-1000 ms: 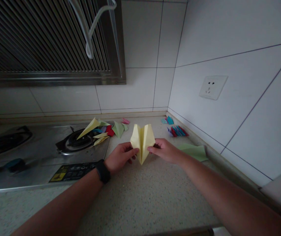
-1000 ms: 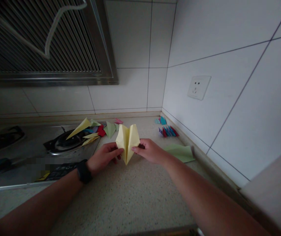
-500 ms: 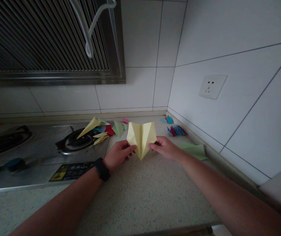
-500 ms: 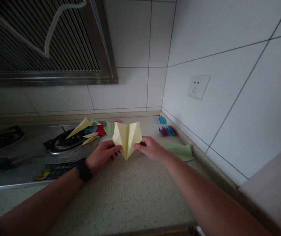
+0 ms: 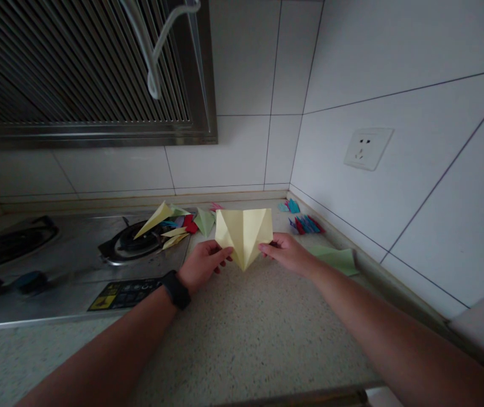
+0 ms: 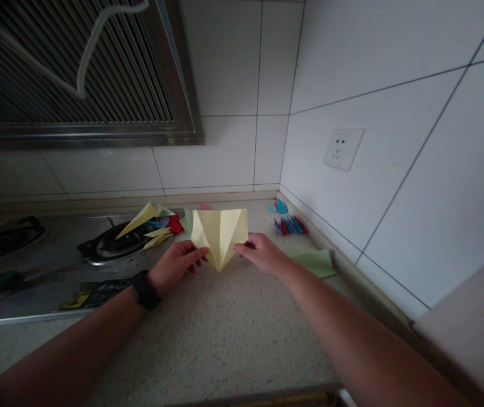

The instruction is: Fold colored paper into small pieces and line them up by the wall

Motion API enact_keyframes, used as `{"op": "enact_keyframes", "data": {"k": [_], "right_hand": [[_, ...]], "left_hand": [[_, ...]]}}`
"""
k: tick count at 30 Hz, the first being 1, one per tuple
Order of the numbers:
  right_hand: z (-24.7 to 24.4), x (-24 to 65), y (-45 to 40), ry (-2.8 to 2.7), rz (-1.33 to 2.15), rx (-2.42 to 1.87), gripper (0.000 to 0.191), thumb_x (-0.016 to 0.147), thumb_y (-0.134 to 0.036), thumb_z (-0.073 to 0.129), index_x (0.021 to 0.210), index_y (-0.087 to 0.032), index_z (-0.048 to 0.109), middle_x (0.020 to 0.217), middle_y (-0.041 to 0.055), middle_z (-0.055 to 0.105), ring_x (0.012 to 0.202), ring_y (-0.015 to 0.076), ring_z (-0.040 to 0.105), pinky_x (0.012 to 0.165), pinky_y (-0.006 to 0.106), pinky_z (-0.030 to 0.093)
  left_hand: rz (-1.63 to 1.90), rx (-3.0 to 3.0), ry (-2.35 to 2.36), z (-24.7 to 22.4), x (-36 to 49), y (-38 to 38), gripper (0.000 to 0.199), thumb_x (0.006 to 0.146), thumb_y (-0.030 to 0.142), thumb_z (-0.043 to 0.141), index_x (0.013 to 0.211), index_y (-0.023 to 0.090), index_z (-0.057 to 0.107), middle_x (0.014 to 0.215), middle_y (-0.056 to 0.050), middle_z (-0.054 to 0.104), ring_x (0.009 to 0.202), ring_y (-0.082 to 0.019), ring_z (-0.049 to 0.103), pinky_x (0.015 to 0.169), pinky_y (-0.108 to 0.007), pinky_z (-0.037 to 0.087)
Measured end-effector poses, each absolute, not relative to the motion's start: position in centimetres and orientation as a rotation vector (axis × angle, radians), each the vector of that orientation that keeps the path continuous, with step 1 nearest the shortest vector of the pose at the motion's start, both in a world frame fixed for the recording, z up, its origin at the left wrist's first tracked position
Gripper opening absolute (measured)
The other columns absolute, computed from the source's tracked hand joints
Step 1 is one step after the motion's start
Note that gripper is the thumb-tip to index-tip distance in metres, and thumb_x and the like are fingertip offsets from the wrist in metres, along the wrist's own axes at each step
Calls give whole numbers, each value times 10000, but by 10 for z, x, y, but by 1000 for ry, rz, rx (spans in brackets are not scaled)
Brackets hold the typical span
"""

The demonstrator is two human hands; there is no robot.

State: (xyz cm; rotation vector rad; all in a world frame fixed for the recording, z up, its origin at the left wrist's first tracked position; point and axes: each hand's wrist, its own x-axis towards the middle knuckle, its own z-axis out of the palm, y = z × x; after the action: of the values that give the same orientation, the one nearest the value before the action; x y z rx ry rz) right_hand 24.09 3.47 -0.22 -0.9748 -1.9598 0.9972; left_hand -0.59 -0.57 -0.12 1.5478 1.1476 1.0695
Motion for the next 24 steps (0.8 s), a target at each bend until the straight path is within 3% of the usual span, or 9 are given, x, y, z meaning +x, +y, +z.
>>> {"op": "enact_keyframes", "data": {"k": [24], "right_hand": [[2, 241, 33, -1942, 997, -977, 344, 829, -482, 591, 797, -142, 633, 690, 19, 596, 594, 116, 496, 543, 228, 366]], "left_hand": [[1070, 1523, 1118, 4, -3, -7, 353, 791, 472, 624, 786, 120, 622, 762, -43, 643, 553, -90, 511, 447, -195, 399]]}}
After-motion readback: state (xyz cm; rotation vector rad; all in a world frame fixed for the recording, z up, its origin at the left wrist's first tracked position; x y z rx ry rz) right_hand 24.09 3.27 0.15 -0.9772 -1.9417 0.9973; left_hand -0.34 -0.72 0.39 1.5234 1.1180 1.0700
